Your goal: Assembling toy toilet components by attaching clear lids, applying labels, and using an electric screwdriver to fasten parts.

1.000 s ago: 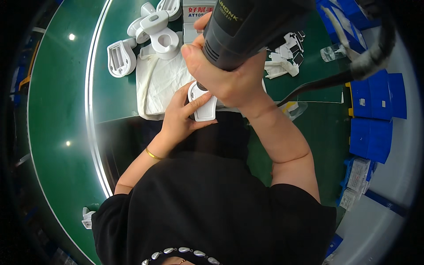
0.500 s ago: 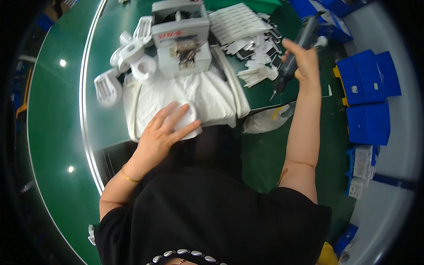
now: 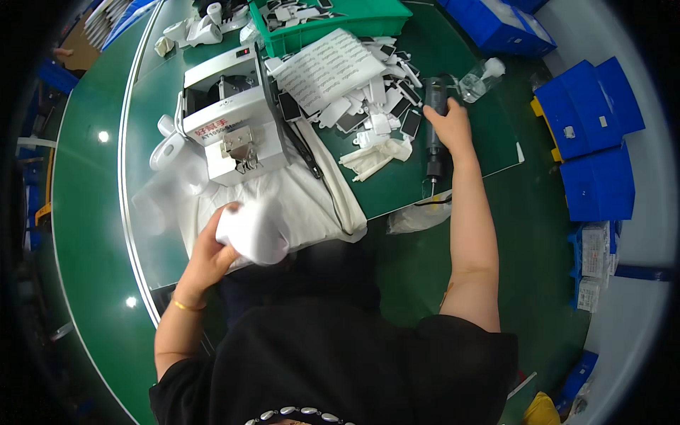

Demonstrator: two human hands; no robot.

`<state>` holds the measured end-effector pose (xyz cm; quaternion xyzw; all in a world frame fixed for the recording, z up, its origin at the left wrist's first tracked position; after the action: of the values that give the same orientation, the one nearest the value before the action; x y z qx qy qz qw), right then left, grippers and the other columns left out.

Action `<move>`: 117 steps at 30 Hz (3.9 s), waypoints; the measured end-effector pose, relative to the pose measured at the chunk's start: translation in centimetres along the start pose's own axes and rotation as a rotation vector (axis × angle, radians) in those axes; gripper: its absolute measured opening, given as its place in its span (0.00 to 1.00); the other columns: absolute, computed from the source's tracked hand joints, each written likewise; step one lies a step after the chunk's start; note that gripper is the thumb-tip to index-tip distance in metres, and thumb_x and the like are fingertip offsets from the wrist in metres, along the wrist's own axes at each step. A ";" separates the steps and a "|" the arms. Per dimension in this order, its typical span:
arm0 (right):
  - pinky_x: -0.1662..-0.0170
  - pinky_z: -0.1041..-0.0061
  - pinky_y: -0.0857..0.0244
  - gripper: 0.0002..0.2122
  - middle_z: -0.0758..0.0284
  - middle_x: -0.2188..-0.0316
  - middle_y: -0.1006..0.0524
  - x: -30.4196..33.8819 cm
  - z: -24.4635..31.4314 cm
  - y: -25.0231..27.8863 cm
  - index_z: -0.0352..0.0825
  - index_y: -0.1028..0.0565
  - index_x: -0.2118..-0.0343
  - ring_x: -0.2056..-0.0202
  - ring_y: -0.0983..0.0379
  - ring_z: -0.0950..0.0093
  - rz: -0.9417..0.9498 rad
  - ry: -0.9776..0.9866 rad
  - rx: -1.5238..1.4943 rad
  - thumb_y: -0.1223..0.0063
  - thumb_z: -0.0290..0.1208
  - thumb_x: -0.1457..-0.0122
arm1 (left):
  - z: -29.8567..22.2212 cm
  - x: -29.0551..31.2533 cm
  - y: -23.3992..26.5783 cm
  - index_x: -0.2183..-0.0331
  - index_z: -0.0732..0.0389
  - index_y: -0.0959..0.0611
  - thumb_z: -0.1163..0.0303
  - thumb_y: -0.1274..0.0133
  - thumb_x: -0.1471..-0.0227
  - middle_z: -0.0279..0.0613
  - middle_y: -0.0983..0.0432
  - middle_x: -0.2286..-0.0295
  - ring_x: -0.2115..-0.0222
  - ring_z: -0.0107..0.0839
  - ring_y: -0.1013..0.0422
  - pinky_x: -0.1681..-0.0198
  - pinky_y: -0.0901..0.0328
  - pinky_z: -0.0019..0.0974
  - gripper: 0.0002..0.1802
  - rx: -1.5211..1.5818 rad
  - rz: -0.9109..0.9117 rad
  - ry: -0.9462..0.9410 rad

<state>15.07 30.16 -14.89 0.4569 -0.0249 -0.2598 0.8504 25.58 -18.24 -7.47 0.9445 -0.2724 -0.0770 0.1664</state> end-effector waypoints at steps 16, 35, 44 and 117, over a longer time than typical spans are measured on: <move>0.41 0.69 0.45 0.54 0.60 0.45 0.35 18.2 18.1 -2.8 0.30 0.54 0.36 0.45 0.38 0.70 1.039 0.224 -1.029 0.27 0.28 0.63 | 2.0 -2.0 -4.0 0.43 0.65 0.36 0.64 0.59 0.36 0.44 0.31 0.50 0.53 0.33 0.31 0.49 0.35 0.38 0.24 0.749 0.036 0.475; 0.63 0.79 0.34 0.15 0.67 0.72 0.20 -8.7 12.6 -5.1 0.29 0.19 0.67 0.69 0.26 0.78 0.382 0.099 -0.220 0.37 0.37 0.51 | -10.2 -26.2 5.0 0.55 0.67 0.24 0.61 0.42 0.47 0.43 0.22 0.65 0.66 0.30 0.24 0.61 0.29 0.34 0.23 0.575 0.096 0.061; 0.62 0.73 0.32 0.10 0.66 0.71 0.20 -5.1 14.8 -3.9 0.35 0.19 0.69 0.68 0.23 0.72 0.224 0.157 -0.160 0.39 0.36 0.53 | -7.7 -30.2 4.0 0.54 0.66 0.25 0.61 0.43 0.46 0.43 0.24 0.60 0.61 0.33 0.25 0.55 0.32 0.36 0.23 0.515 0.108 0.172; 0.38 0.64 0.52 0.23 0.57 0.41 0.40 18.7 15.7 -1.9 0.26 0.21 0.62 0.41 0.44 0.64 0.929 -0.276 -1.536 0.69 0.39 0.37 | -2.0 -7.4 -6.6 0.47 0.66 0.36 0.46 0.69 0.37 0.49 0.31 0.53 0.54 0.39 0.31 0.48 0.36 0.42 0.33 1.071 -0.120 0.460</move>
<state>26.01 8.62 -10.95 -0.3271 -0.1283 0.1119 0.9295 23.05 -8.42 -7.57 0.9033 -0.1762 0.2691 -0.2840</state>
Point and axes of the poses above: each hand's wrist, its own x-axis away from the middle knuckle, its own y-axis out of the back of the hand, z = x × y, the point moved 2 cm from there along -x, towards the middle knuckle
